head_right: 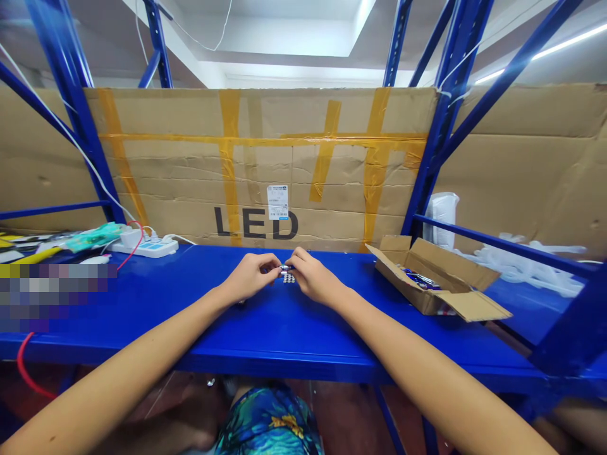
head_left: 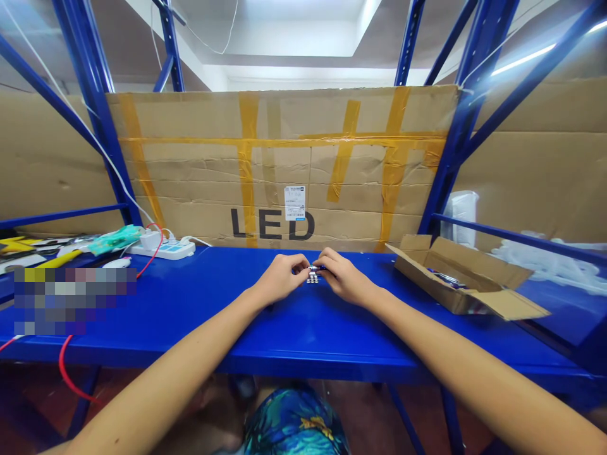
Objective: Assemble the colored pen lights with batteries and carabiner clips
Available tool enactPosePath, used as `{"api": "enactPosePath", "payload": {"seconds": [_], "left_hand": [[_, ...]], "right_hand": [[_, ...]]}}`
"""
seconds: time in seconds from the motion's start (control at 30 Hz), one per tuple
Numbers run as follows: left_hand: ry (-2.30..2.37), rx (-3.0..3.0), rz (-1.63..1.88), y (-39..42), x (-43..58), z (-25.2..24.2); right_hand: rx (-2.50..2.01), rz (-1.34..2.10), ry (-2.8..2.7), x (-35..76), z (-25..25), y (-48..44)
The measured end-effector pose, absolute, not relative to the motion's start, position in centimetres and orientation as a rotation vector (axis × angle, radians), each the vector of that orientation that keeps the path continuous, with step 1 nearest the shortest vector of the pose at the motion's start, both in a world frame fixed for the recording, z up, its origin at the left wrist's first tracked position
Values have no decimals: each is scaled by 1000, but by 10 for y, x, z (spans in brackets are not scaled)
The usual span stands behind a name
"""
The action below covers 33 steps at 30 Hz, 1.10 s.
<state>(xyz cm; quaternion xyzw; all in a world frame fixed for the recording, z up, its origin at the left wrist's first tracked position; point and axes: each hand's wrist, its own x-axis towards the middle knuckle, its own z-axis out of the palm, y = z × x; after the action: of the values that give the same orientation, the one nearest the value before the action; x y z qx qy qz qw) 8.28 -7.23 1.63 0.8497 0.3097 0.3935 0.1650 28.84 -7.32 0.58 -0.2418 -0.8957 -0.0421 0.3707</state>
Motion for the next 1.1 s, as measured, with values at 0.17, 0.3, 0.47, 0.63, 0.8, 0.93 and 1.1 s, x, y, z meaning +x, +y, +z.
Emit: {"api": "enactPosePath", "payload": {"seconds": [0.17, 0.3, 0.47, 0.63, 0.8, 0.93, 1.1], "left_hand": [[885, 2513, 1092, -72, 81, 13], [847, 2637, 1112, -71, 80, 12], [753, 2835, 1069, -69, 79, 11], [762, 2887, 1054, -69, 79, 11], [771, 2878, 1050, -69, 78, 11], [787, 2882, 1075, -68, 77, 9], [731, 2981, 1072, -67, 77, 7]], "right_hand": [[-602, -124, -2311, 288, 3, -73], [-646, -30, -2279, 286, 5, -75], [-821, 274, -2268, 285, 13, -76], [-875, 403, -2194, 285, 14, -78], [-777, 204, -2189, 285, 12, -78], [-710, 136, -2192, 285, 12, -79], [-809, 411, -2163, 285, 13, -83]]}}
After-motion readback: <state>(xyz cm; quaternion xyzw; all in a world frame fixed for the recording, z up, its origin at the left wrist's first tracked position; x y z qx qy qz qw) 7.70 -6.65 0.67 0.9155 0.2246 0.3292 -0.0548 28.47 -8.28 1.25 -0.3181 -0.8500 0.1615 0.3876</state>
